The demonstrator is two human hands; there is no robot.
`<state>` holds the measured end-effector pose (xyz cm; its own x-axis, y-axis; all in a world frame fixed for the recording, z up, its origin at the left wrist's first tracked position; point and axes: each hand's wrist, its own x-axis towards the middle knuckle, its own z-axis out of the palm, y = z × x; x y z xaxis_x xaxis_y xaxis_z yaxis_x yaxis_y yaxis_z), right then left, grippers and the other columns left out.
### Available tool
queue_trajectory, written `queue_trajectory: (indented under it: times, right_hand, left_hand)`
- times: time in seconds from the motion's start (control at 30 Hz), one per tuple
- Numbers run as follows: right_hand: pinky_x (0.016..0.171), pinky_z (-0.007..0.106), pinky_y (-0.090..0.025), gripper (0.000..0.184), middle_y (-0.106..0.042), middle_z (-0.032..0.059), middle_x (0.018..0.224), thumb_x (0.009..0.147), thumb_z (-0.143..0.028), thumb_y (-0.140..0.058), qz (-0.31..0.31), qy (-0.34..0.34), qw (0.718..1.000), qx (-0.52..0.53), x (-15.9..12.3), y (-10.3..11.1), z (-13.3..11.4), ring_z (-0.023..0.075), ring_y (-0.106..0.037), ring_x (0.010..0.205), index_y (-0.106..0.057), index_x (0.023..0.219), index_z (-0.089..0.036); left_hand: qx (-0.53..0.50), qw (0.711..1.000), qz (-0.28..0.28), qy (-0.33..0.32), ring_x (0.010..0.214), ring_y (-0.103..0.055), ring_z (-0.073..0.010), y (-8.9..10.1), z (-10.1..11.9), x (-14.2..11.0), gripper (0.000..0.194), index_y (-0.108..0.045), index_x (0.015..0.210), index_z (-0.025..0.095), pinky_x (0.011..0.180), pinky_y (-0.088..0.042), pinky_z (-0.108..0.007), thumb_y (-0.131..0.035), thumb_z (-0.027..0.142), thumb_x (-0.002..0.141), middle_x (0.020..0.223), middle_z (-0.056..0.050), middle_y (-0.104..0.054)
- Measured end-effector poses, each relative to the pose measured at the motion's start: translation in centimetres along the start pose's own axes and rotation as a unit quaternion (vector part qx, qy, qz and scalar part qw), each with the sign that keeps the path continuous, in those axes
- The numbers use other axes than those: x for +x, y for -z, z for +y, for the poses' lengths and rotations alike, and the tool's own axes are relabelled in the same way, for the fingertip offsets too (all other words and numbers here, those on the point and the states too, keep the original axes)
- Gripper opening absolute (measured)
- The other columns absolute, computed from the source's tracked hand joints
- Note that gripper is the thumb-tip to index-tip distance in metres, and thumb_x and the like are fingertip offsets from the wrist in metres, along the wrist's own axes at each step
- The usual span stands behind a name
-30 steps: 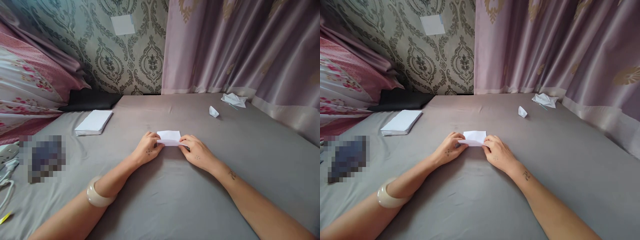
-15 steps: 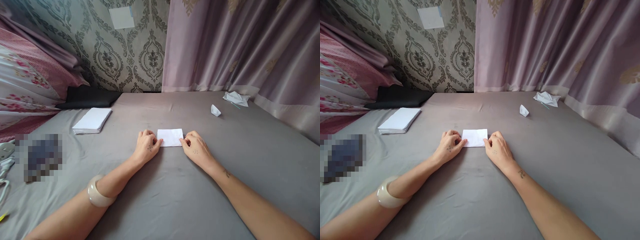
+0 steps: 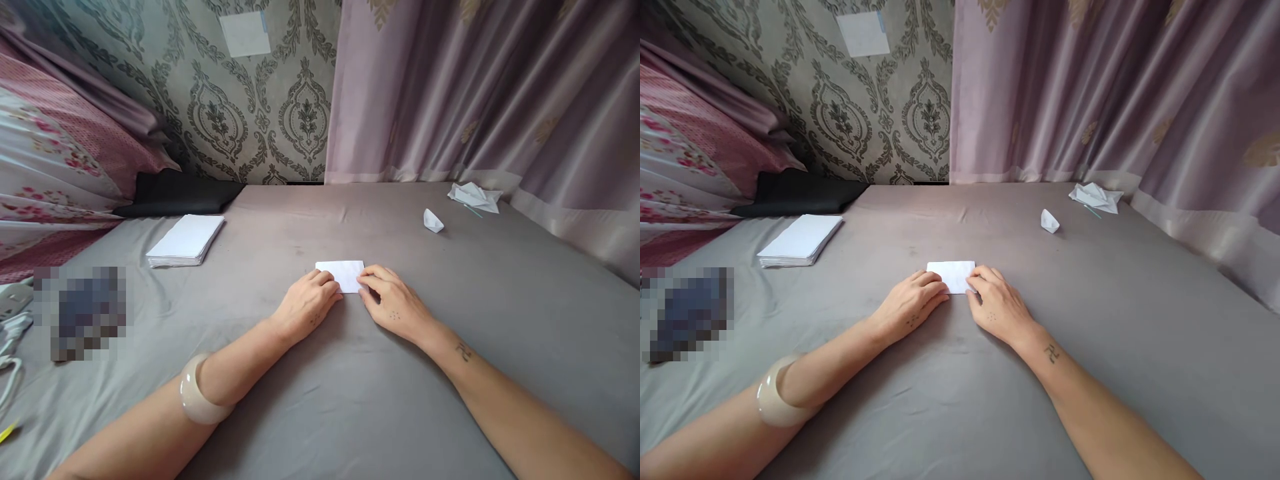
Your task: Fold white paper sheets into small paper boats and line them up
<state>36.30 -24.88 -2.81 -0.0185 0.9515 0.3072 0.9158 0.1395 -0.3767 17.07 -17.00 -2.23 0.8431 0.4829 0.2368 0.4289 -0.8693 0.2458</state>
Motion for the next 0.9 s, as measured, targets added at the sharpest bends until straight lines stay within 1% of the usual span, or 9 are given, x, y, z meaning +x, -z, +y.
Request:
queue_trajectory:
  times: [0.1,0.2,0.37,0.5,0.57,0.63,0.73,0.8,0.9]
  right_hand:
    - [0.076,0.031,-0.049,0.018,-0.063,0.0044,0.112,0.086,-0.024,-0.056,-0.021,0.010,1.000,0.001,-0.1,0.3,0.2,0.0200,-0.059,0.100,-0.067,0.100,-0.023]
    - [0.075,0.029,-0.048,0.017,-0.063,0.0037,0.113,0.088,-0.023,-0.055,-0.019,0.021,1.000,-0.011,-0.1,0.3,0.4,0.0187,-0.060,0.100,-0.066,0.102,-0.023]
    - [0.067,0.030,-0.042,0.025,-0.067,0.0052,0.098,0.093,-0.012,-0.043,0.012,0.088,0.987,-0.135,0.0,0.1,0.1,0.0173,-0.061,0.086,-0.066,0.089,-0.020]
    - [0.065,0.033,-0.037,0.023,-0.065,0.0063,0.086,0.090,-0.009,-0.045,0.034,0.122,0.970,-0.210,-0.3,-0.1,-1.5,0.0181,-0.057,0.075,-0.063,0.078,-0.018]
    - [0.065,0.033,-0.037,0.024,-0.064,0.0059,0.083,0.090,-0.010,-0.045,0.041,0.131,0.968,-0.209,-0.4,-0.2,-2.4,0.0181,-0.055,0.073,-0.061,0.075,-0.018]
    - [0.068,0.034,-0.038,0.022,-0.065,0.0059,0.085,0.091,-0.013,-0.045,0.047,0.130,0.973,-0.182,-0.4,-0.2,-3.1,0.0188,-0.055,0.075,-0.061,0.077,-0.019]
    - [0.081,0.034,-0.043,0.017,-0.065,0.0078,0.105,0.089,-0.015,-0.050,0.066,0.099,0.986,-0.116,-0.3,-0.1,-3.0,0.0223,-0.056,0.095,-0.062,0.100,-0.018]
    - [0.091,0.035,-0.044,0.033,-0.062,0.0084,0.119,0.086,-0.012,-0.051,0.091,0.074,0.989,-0.087,-0.1,0.0,-2.2,0.0237,-0.053,0.109,-0.056,0.119,-0.018]
    - [0.094,0.035,-0.045,0.045,-0.061,0.0069,0.124,0.084,-0.002,-0.044,0.115,0.068,0.986,-0.100,-0.1,0.3,-0.9,0.0226,-0.051,0.115,-0.056,0.123,-0.021]
  left_hand:
    - [0.066,0.998,-0.007,-0.007,0.084,-0.053,-0.0219,-0.3,-0.1,0.1,0.033,-0.062,0.089,0.018,0.074,-0.042,-0.034,-0.031,0.026,0.099,0.092,-0.009,-0.062]
    - [0.124,0.992,-0.016,-0.013,0.078,-0.052,-0.0220,-0.3,-0.3,0.2,0.034,-0.060,0.084,0.017,0.070,-0.041,-0.035,-0.030,0.022,0.099,0.088,-0.010,-0.061]
    - [0.117,0.993,0.007,-0.013,0.085,-0.051,-0.0236,0.3,0.0,0.3,0.031,-0.058,0.086,0.017,0.074,-0.042,-0.036,-0.030,0.017,0.097,0.090,-0.010,-0.062]
    - [0.009,1.000,0.002,-0.027,0.098,-0.055,-0.0232,0.3,1.0,0.0,0.026,-0.059,0.099,0.020,0.084,-0.046,-0.034,-0.034,0.015,0.095,0.099,-0.009,-0.064]
    - [-0.061,0.998,-0.002,-0.009,0.104,-0.056,-0.0240,0.1,1.3,-0.2,0.024,-0.060,0.100,0.021,0.087,-0.047,-0.034,-0.037,0.016,0.095,0.103,-0.009,-0.065]
    - [-0.130,0.991,0.015,0.014,0.108,-0.058,-0.0246,-0.1,1.4,-0.3,0.025,-0.062,0.100,0.021,0.090,-0.048,-0.036,-0.038,0.018,0.095,0.108,-0.010,-0.065]
    - [-0.232,0.967,0.104,0.033,0.112,-0.059,-0.0230,-0.2,1.1,-0.2,0.025,-0.064,0.101,0.022,0.099,-0.045,-0.036,-0.040,0.019,0.094,0.115,-0.009,-0.065]
    - [-0.283,0.947,0.150,0.022,0.115,-0.059,-0.0221,-0.2,0.9,-0.1,0.023,-0.065,0.102,0.023,0.104,-0.042,-0.036,-0.044,0.019,0.093,0.119,-0.009,-0.064]
    - [-0.327,0.935,0.135,-0.024,0.122,-0.055,-0.0224,-0.2,0.6,-0.1,0.025,-0.065,0.105,0.023,0.107,-0.040,-0.038,-0.045,0.017,0.092,0.124,-0.008,-0.063]
